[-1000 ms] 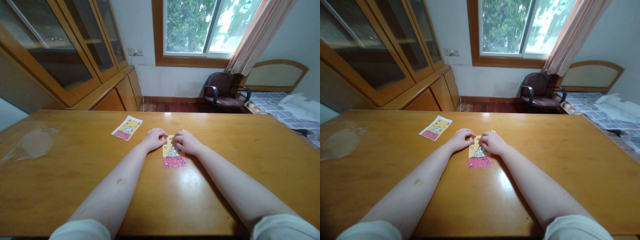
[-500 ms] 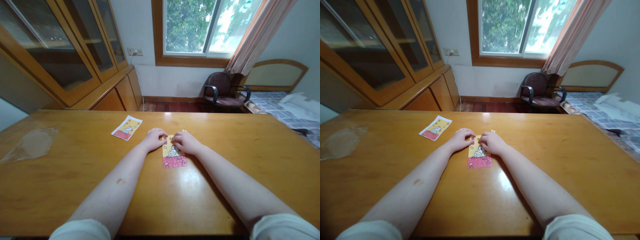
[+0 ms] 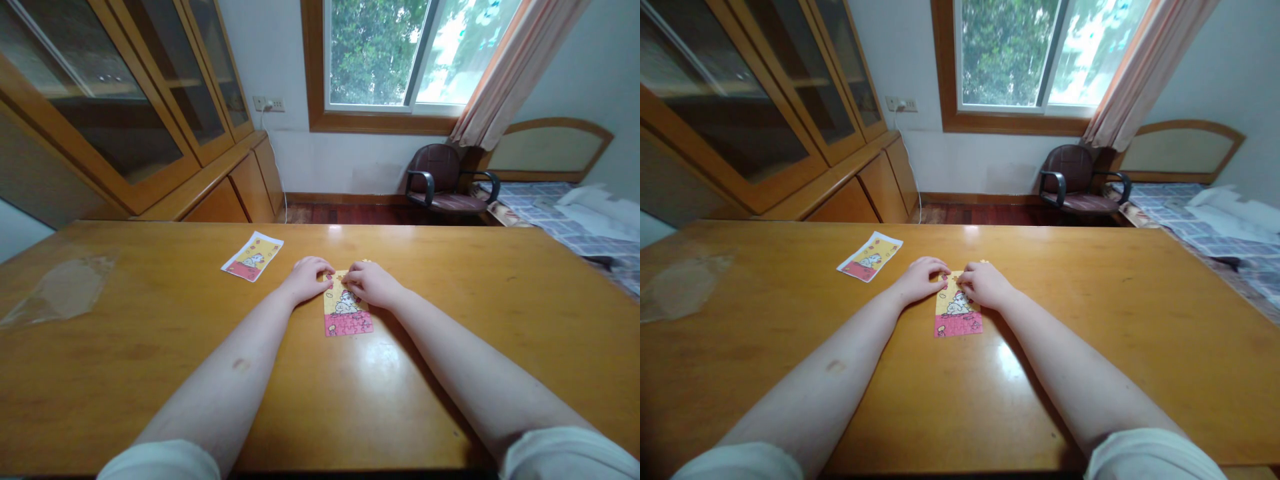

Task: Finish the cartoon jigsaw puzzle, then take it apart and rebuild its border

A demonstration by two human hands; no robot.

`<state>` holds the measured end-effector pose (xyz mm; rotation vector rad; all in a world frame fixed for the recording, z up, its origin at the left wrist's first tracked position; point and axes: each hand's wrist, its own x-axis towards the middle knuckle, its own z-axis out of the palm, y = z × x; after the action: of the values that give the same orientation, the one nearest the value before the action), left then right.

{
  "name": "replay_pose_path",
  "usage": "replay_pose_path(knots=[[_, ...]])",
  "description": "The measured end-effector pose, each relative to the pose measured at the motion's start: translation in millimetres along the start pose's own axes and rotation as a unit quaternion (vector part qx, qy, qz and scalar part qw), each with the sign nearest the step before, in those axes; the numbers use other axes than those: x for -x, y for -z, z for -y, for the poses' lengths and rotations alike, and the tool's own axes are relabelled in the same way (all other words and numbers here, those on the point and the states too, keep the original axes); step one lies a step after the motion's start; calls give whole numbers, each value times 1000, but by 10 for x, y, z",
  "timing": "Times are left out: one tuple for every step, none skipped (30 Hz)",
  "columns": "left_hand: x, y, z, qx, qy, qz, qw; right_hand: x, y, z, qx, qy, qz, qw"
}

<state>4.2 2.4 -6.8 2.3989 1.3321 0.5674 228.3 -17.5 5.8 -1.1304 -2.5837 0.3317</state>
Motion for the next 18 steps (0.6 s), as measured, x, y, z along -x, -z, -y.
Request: replay_pose_path(knots=[[1,1,-1,0,-1,0,1000,-2,-5,4,-6,2,1,1000],[3,4,-5,1,-3,1,1000,-4,-7,2,-15,0,0,1000],[4,8,-9,1,-4,3,1000,-4,-5,-9,-27,-11,-7,1000],[6,12,-14,2,-4,4,1000,-2,3,-31,-40,-35,-23,998],[7,17,-17,2,-4,5,1000,2,19,-64,-51,-73,-45,995],[8,20,-19,2,-4,6,1000,9,41,-109,-57,-120,-72,989],[9,22,-20,3,-3,8,1000,17,68,-164,-56,-173,-99,978],[9,23,-19,4,-3,10,1000,28,98,-227,-49,-220,-116,967],[8,23,-16,6,-3,11,1000,41,128,-291,-36,-254,-123,959],[8,22,-14,7,-3,13,1000,54,154,-354,-20,-283,-122,951],[7,20,-11,8,-4,13,1000,66,173,-409,-4,-304,-111,946],[7,19,-9,9,-4,13,1000,76,185,-453,9,-317,-100,943],[6,19,-9,10,-4,12,1000,83,188,-484,20,-323,-88,942],[5,20,-9,10,-3,12,1000,87,185,-502,28,-322,-76,943],[4,23,-12,11,0,12,1000,87,177,-508,34,-315,-66,946],[3,27,-16,11,2,12,1000,84,169,-506,37,-304,-57,950],[3,32,-21,11,5,13,1000,81,163,-496,40,-293,-51,954],[2,37,-27,12,7,14,1000,77,162,-483,42,-285,-47,957]])
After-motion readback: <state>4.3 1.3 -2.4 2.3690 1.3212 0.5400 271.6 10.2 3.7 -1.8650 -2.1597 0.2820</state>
